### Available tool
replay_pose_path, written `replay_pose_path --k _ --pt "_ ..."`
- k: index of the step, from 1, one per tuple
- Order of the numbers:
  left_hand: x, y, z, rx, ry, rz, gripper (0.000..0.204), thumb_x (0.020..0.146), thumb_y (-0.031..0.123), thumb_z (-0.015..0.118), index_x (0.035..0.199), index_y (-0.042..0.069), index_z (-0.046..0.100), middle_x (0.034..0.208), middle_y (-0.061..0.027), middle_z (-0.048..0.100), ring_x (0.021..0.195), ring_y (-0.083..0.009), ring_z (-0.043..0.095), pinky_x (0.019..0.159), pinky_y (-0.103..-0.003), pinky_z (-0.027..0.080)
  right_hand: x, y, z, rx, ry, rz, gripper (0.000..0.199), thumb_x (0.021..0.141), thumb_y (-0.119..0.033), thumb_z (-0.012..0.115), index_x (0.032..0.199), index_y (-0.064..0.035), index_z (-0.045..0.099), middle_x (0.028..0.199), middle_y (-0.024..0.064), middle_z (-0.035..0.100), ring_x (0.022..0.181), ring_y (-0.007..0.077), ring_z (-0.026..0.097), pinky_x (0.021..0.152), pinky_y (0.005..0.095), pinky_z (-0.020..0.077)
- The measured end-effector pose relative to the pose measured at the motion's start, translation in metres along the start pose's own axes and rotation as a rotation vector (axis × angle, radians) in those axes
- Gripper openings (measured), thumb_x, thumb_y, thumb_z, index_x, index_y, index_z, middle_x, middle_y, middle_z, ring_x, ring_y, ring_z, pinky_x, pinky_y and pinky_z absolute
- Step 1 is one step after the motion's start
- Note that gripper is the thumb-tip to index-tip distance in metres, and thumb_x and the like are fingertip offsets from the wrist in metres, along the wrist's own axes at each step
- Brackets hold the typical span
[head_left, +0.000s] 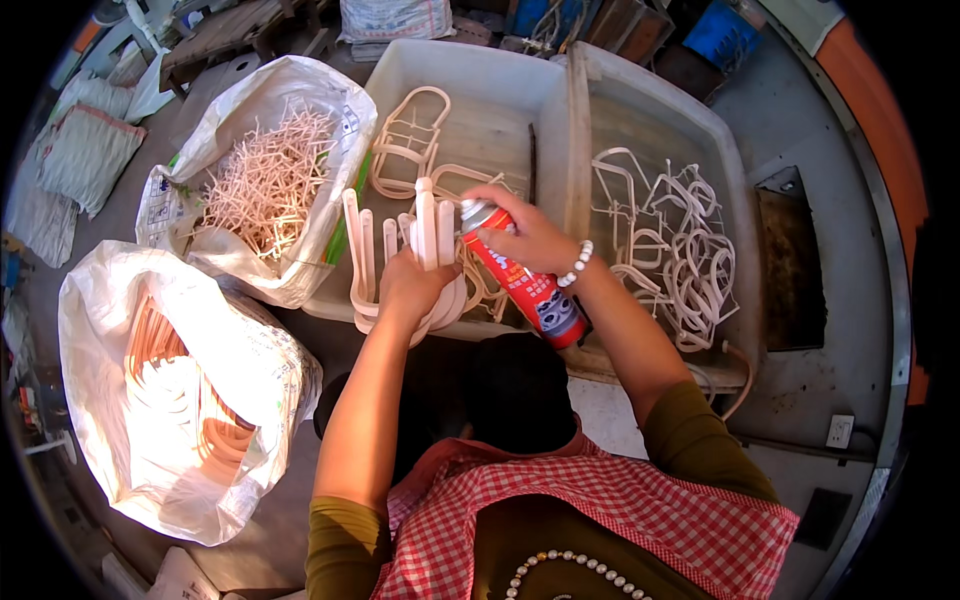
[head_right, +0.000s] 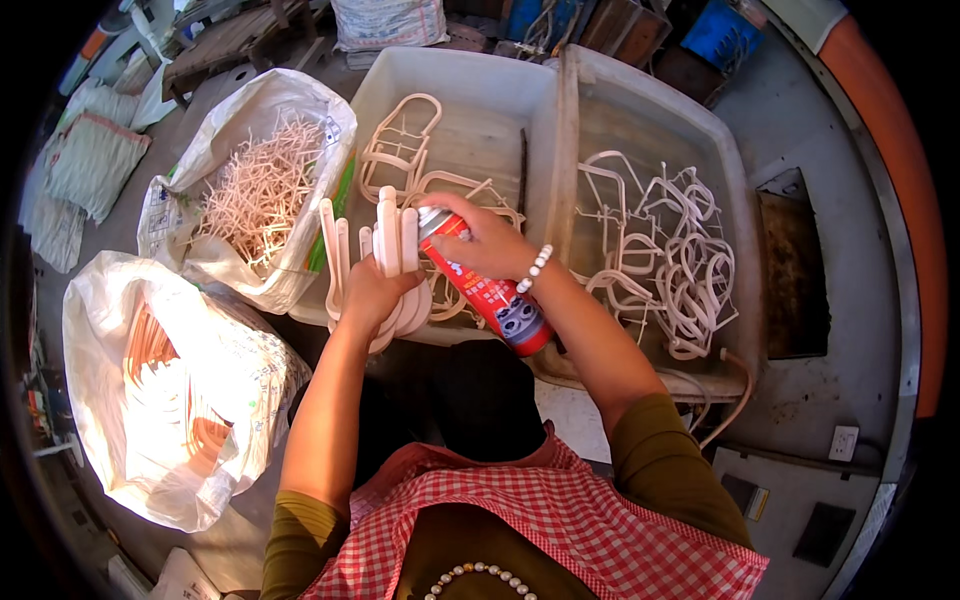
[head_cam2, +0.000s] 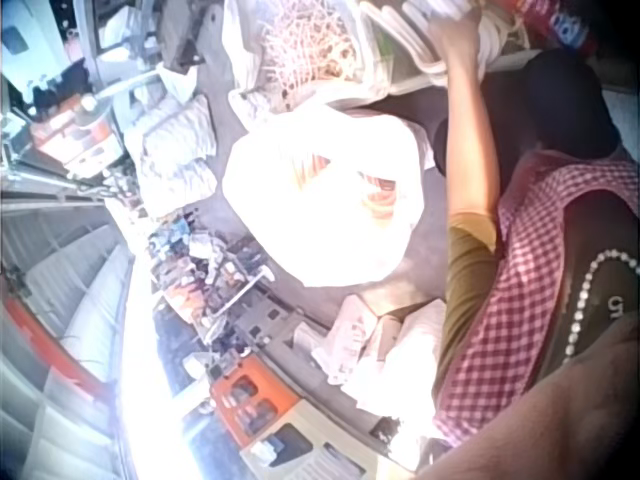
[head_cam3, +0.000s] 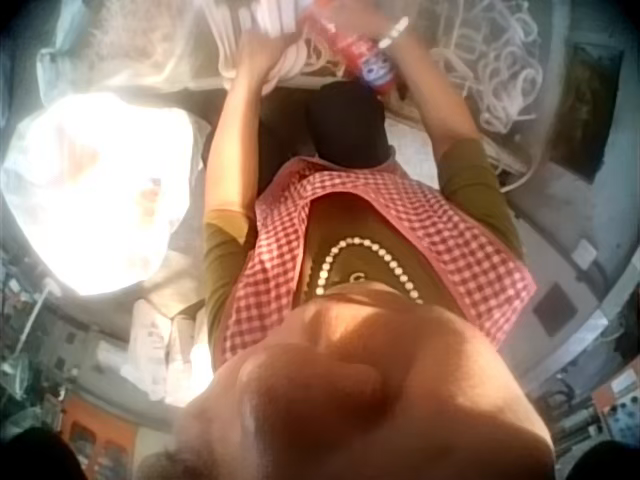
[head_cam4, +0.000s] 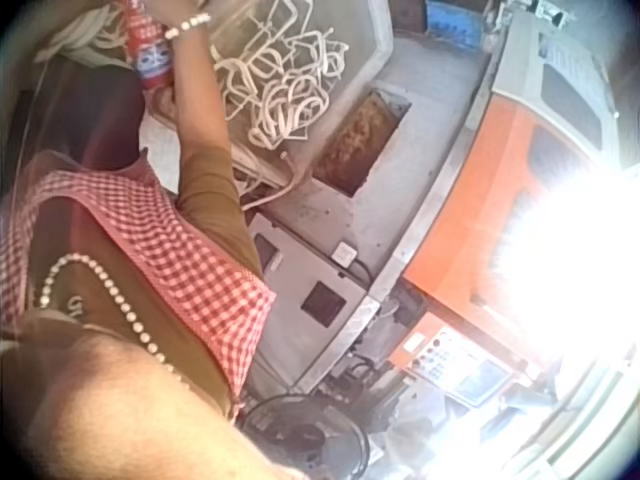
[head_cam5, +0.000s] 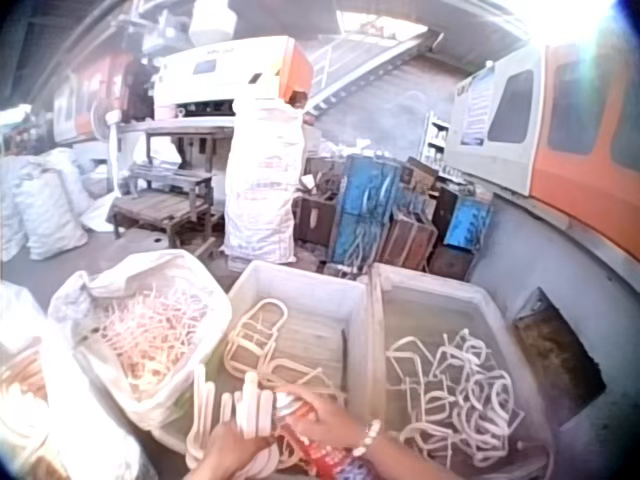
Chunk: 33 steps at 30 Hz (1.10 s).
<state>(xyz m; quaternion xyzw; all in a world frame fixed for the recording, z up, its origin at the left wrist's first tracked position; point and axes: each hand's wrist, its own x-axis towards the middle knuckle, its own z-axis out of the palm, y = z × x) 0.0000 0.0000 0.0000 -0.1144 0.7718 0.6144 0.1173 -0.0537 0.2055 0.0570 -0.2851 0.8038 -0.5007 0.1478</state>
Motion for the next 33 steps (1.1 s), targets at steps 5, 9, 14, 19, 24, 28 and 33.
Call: replay_pose_path --k 5,9,14,19,24,28,33 --pt "-0.009 0.018 -0.006 -0.007 0.021 -0.01 0.031 0.072 0.012 0.078 0.095 -0.005 0.065 0.083 -0.0122 0.068 0.071 -0.0192 0.064 0.064 -0.031 0.051 -0.072 -0.017 -0.035 0.086 0.284 0.154 0.054 0.086 -0.015 0.06 0.136 -0.0123 0.04 0.116 0.0092 0.056 0.099 0.0172 0.056 0.084 0.0318 0.0478" --pt "-0.016 0.017 0.0 0.381 0.065 0.034 0.036 0.073 0.024 0.077 0.087 -0.006 0.064 0.078 -0.0117 0.067 0.067 -0.0202 0.062 0.06 -0.032 0.048 -0.187 -0.04 -0.068 -0.068 0.492 0.22 0.063 0.082 -0.008 0.064 0.139 -0.007 0.037 0.123 0.0081 0.052 0.105 0.0156 0.053 0.091 0.03 0.0438" --pt "-0.012 0.016 -0.015 -0.007 -0.111 -0.015 0.029 0.078 0.017 0.072 0.096 -0.004 0.062 0.082 -0.0056 0.063 0.069 -0.0142 0.058 0.062 -0.027 0.046 -0.332 -0.037 -0.051 0.055 0.539 0.676 0.069 0.074 -0.012 0.076 0.133 -0.0053 0.042 0.119 0.0083 0.054 0.108 0.0155 0.053 0.091 0.0316 0.045" --pt "-0.007 0.023 -0.003 -0.021 -0.044 -0.026 0.043 0.076 0.012 0.075 0.111 -0.005 0.058 0.098 -0.0108 0.065 0.082 -0.0192 0.062 0.074 -0.03 0.049 -0.432 0.048 0.031 -0.109 0.761 0.961 0.062 0.065 -0.024 0.082 0.117 -0.0038 0.055 0.108 0.0189 0.053 0.101 0.0309 0.056 0.088 0.0388 0.0463" --pt "-0.003 0.016 0.006 -0.029 -0.038 -0.046 0.051 0.076 0.012 0.075 0.12 -0.002 0.053 0.105 -0.0106 0.063 0.088 -0.0202 0.061 0.08 -0.031 0.048 -0.458 0.14 0.097 -0.465 1.001 1.094 0.069 0.06 -0.03 0.084 0.115 -0.0066 0.049 0.107 0.0197 0.049 0.093 0.0349 0.055 0.085 0.0414 0.0486" --pt "0.001 0.003 0.001 -0.044 -0.052 -0.094 0.052 0.076 0.011 0.075 0.121 0.0 0.052 0.105 -0.0098 0.063 0.09 -0.0207 0.06 0.082 -0.032 0.048 -0.446 0.167 0.103 -0.502 0.955 1.279 0.076 0.059 -0.028 0.086 0.118 -0.0085 0.044 0.112 0.0205 0.047 0.095 0.0381 0.056 0.083 0.0425 0.0502" --pt "-0.003 0.005 0.005 -0.07 -0.035 -0.096 0.049 0.077 0.011 0.075 0.119 -0.001 0.053 0.103 -0.0102 0.064 0.088 -0.0209 0.061 0.081 -0.032 0.048 -0.43 0.172 0.091 -0.458 0.93 1.407 0.081 0.058 -0.031 0.087 0.122 -0.0091 0.042 0.117 0.0208 0.047 0.098 0.0383 0.057 0.085 0.0423 0.0506"
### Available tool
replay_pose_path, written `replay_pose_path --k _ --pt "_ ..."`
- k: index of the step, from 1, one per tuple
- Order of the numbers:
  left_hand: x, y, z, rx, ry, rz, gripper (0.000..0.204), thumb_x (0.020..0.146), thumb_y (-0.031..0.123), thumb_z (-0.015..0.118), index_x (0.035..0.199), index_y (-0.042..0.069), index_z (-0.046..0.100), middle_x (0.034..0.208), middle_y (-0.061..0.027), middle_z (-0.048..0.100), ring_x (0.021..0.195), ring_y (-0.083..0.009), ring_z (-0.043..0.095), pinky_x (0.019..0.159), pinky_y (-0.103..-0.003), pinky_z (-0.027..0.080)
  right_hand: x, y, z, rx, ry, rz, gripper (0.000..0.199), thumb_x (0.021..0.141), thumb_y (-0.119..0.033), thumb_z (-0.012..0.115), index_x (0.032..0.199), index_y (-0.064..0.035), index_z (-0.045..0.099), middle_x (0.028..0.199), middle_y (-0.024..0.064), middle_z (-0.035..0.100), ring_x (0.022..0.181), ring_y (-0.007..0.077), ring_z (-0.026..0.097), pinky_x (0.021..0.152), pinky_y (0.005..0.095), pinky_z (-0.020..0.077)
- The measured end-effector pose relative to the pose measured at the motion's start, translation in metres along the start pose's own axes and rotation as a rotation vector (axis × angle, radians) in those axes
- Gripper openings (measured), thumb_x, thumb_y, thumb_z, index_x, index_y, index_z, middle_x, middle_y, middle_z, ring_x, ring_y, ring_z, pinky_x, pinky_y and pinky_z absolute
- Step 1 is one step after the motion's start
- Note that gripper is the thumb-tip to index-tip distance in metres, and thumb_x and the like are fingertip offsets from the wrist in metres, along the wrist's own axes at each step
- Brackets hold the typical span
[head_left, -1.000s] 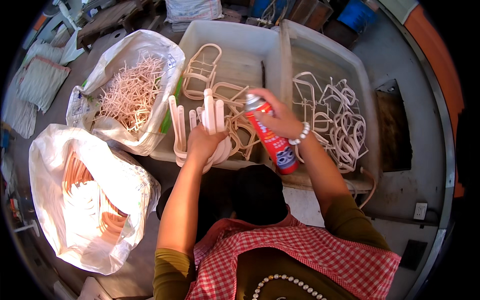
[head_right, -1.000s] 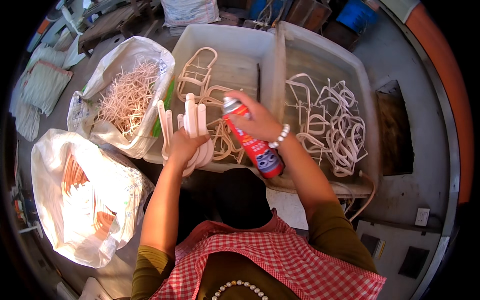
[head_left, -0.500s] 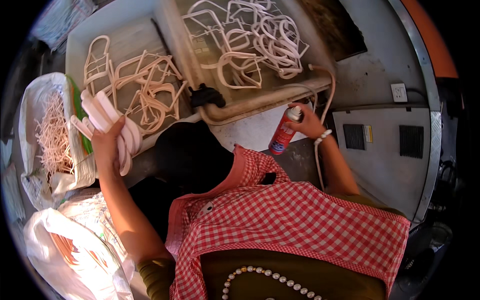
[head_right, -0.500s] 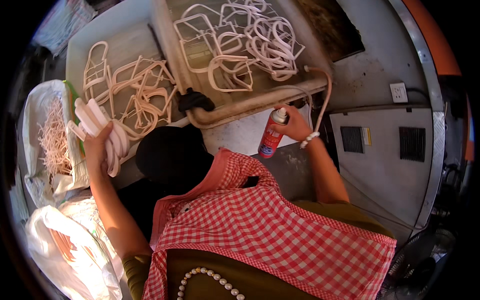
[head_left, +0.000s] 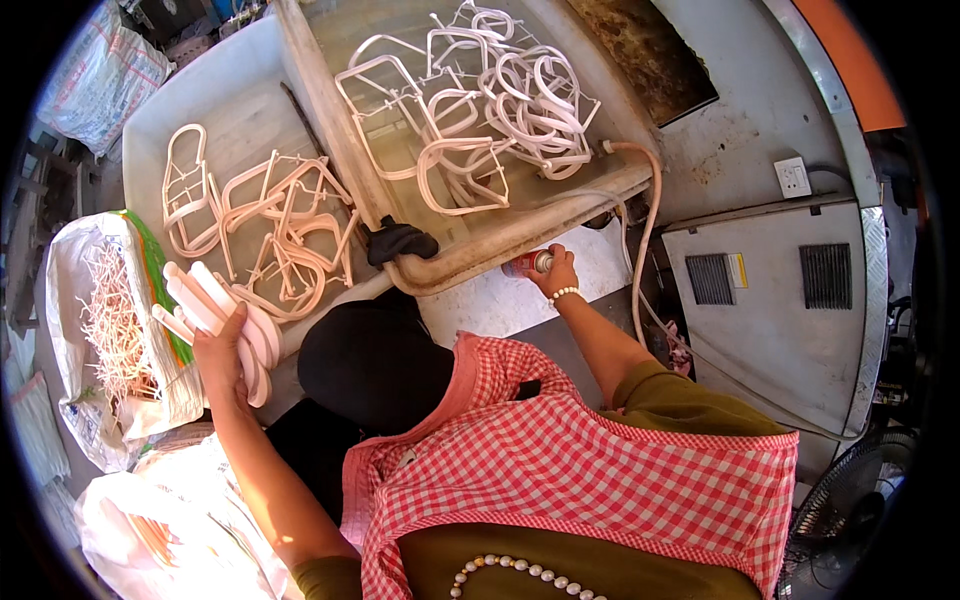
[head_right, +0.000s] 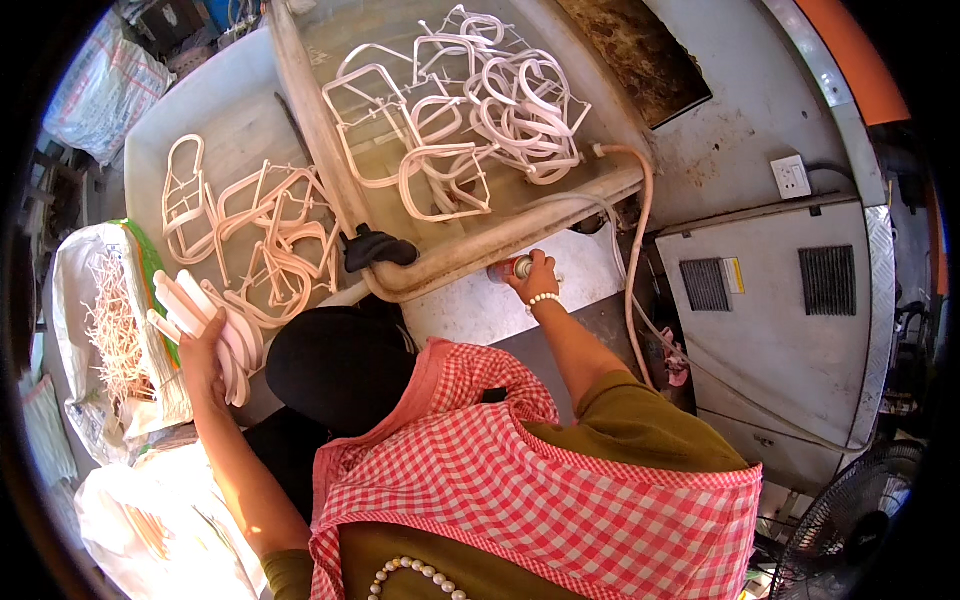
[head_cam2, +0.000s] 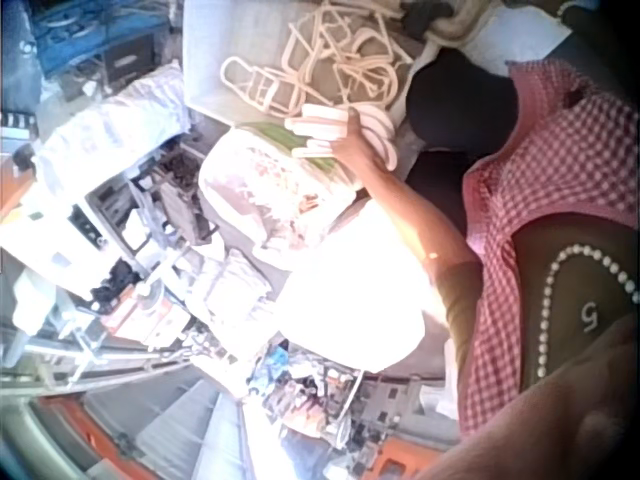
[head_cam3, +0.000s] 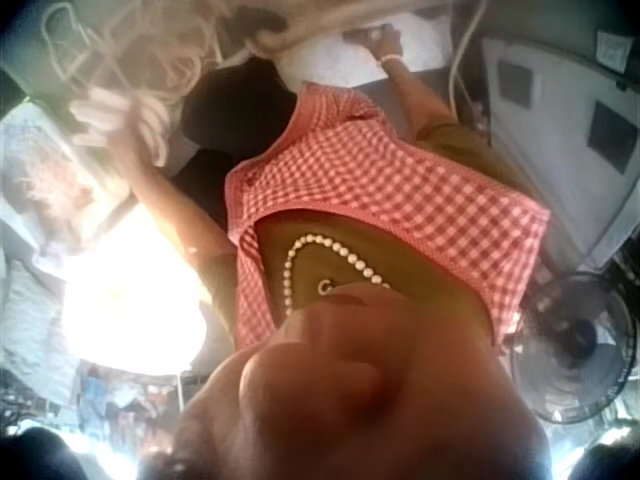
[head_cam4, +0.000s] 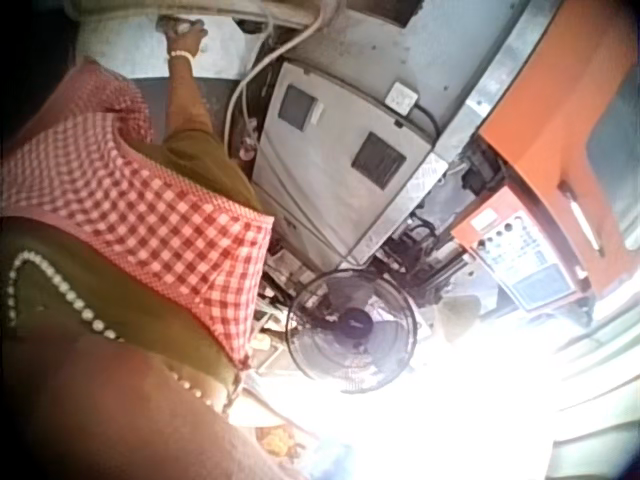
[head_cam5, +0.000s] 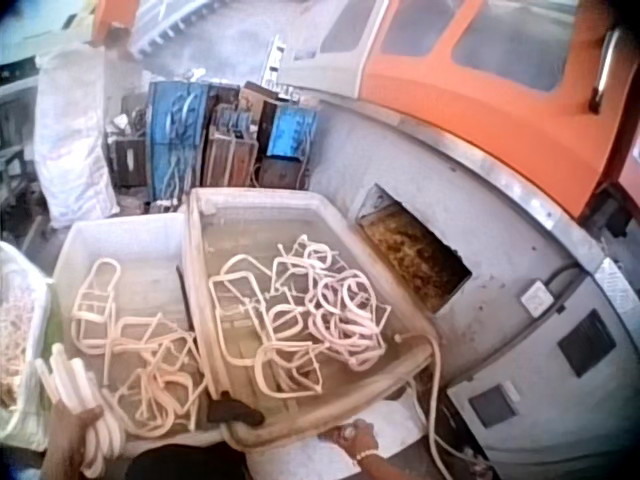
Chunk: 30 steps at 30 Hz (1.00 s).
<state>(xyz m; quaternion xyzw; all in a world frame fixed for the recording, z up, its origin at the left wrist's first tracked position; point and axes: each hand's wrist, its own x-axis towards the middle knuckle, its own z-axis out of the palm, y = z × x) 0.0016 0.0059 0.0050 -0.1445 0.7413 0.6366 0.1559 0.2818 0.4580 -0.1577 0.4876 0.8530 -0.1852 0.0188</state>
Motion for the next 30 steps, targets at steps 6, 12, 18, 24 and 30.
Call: replay_pose_path --k 6,12,18,24,30 --pt "-0.008 0.009 0.007 0.004 -0.002 0.011 0.046 0.076 0.011 0.075 0.115 -0.004 0.056 0.102 -0.0106 0.064 0.087 -0.0197 0.061 0.08 -0.031 0.048 0.013 0.004 -0.013 -0.1 -0.065 0.011 0.096 0.06 -0.042 0.084 0.136 -0.0102 0.035 0.124 0.0241 0.045 0.106 0.0401 0.055 0.088 0.0455 0.0488" --pt "-0.014 0.014 0.01 0.075 -0.033 0.017 0.041 0.076 0.011 0.074 0.11 -0.005 0.058 0.098 -0.0108 0.065 0.082 -0.0177 0.062 0.074 -0.029 0.049 -0.019 -0.107 -0.086 -0.153 -0.527 -0.204 0.048 0.079 -0.035 0.071 0.115 -0.0064 0.06 0.115 0.023 0.056 0.094 0.0353 0.062 0.081 0.0432 0.0504" --pt "-0.015 0.016 0.008 0.107 -0.037 0.037 0.033 0.076 0.01 0.075 0.101 -0.006 0.062 0.088 -0.0125 0.067 0.072 -0.0185 0.065 0.064 -0.029 0.051 -0.031 -0.213 -0.007 0.333 -0.062 -0.887 0.035 0.082 -0.024 0.067 0.113 -0.01 0.06 0.097 0.0151 0.061 0.093 0.035 0.059 0.083 0.0422 0.0469" --pt "-0.014 0.004 0.002 0.026 -0.032 0.026 0.032 0.075 0.012 0.076 0.1 -0.005 0.063 0.086 -0.0115 0.069 0.075 -0.0179 0.065 0.068 -0.029 0.051 -0.022 -0.292 -0.015 0.506 -0.379 -0.783 0.027 0.085 -0.025 0.063 0.101 -0.0036 0.062 0.095 0.0153 0.065 0.087 0.0297 0.062 0.077 0.0357 0.0481" --pt "-0.014 0.008 0.002 0.028 -0.059 0.007 0.032 0.073 0.014 0.078 0.098 -0.003 0.065 0.088 -0.0105 0.069 0.075 -0.0167 0.066 0.068 -0.029 0.051 -0.076 -0.422 -0.015 0.911 -0.465 -1.162 0.026 0.084 -0.018 0.065 0.104 -0.0021 0.059 0.094 0.0131 0.059 0.089 0.0269 0.058 0.078 0.0336 0.0468"
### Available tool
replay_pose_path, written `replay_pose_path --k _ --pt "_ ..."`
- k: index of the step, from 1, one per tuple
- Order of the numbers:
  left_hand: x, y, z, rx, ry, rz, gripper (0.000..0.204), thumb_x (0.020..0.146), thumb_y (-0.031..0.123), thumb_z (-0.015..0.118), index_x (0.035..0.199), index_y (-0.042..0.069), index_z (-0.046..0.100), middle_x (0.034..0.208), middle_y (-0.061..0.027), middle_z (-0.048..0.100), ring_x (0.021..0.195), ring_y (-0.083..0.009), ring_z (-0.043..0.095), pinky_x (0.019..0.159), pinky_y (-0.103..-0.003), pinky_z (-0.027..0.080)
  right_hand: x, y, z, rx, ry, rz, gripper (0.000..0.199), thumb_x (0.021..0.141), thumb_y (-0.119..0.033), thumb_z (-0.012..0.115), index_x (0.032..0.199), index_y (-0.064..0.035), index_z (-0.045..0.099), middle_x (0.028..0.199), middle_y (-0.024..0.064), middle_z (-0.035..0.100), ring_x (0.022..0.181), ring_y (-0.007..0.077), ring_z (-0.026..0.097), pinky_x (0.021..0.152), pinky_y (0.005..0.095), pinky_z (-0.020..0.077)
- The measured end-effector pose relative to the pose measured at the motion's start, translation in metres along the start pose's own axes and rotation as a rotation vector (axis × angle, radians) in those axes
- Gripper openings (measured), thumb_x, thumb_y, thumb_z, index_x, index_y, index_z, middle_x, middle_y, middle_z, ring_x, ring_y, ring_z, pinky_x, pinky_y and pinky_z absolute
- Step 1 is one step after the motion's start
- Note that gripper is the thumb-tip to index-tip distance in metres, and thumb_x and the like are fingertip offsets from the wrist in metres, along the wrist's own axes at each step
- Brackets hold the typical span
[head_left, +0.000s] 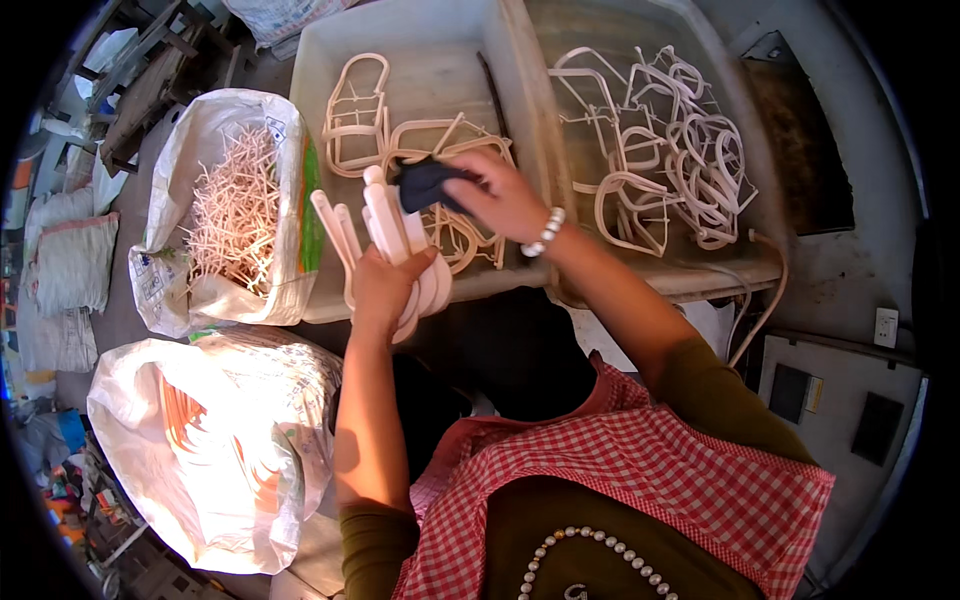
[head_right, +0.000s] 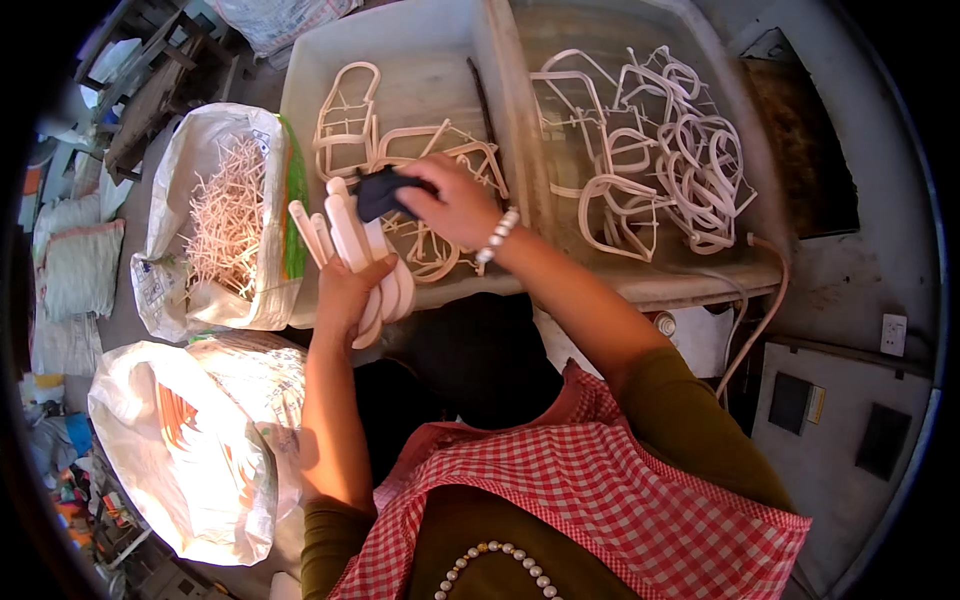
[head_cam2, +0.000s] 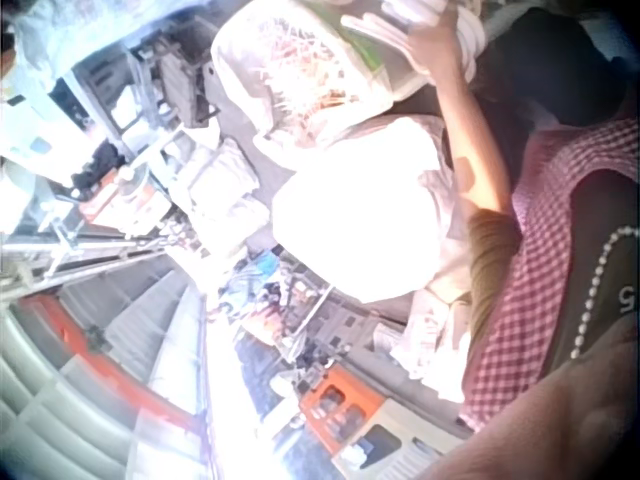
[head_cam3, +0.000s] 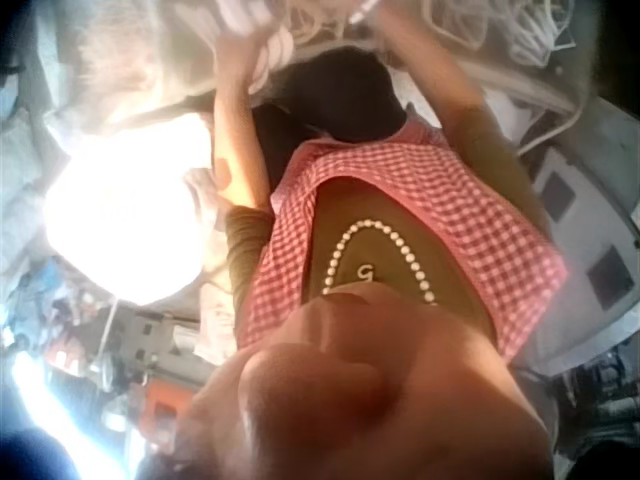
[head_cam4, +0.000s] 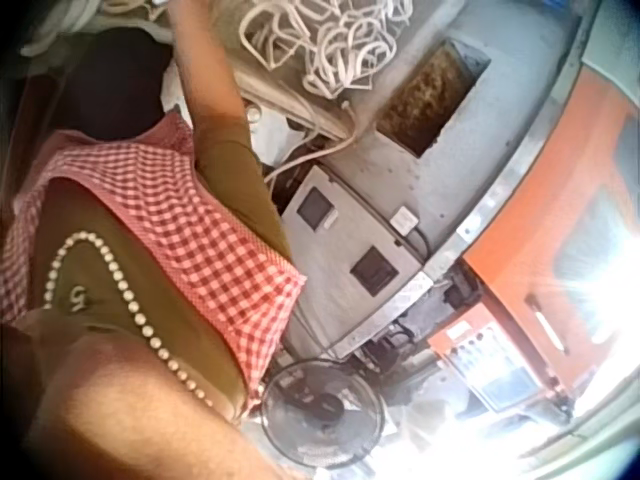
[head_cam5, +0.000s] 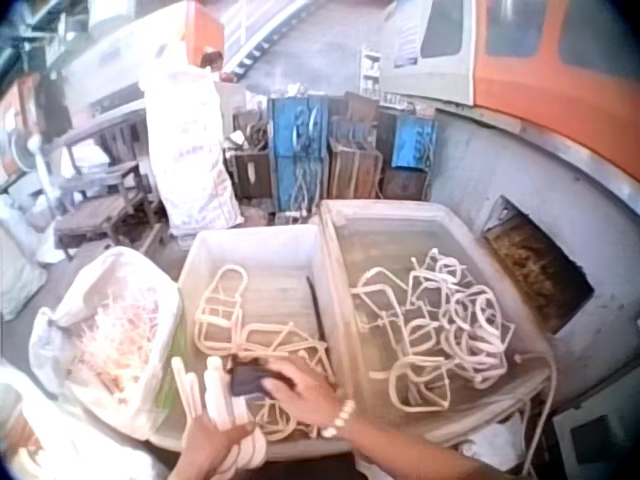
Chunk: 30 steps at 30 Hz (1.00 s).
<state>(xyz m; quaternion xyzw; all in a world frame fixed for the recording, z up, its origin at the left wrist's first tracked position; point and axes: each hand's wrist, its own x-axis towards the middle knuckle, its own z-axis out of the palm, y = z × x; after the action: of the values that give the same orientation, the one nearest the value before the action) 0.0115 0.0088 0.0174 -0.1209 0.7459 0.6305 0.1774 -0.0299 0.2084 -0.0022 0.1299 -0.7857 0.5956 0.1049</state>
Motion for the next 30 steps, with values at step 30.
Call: replay_pose_path --k 30 --pt "-0.014 0.024 -0.026 -0.212 0.037 -0.023 0.026 0.076 0.003 0.072 0.1 -0.004 0.063 0.09 -0.0099 0.066 0.079 -0.0169 0.063 0.071 -0.029 0.05 -0.025 0.028 0.004 -0.382 -0.392 -0.142 0.021 0.083 -0.014 0.063 0.104 -0.0107 0.066 0.091 0.0112 0.06 0.085 0.0289 0.061 0.076 0.0343 0.0493"
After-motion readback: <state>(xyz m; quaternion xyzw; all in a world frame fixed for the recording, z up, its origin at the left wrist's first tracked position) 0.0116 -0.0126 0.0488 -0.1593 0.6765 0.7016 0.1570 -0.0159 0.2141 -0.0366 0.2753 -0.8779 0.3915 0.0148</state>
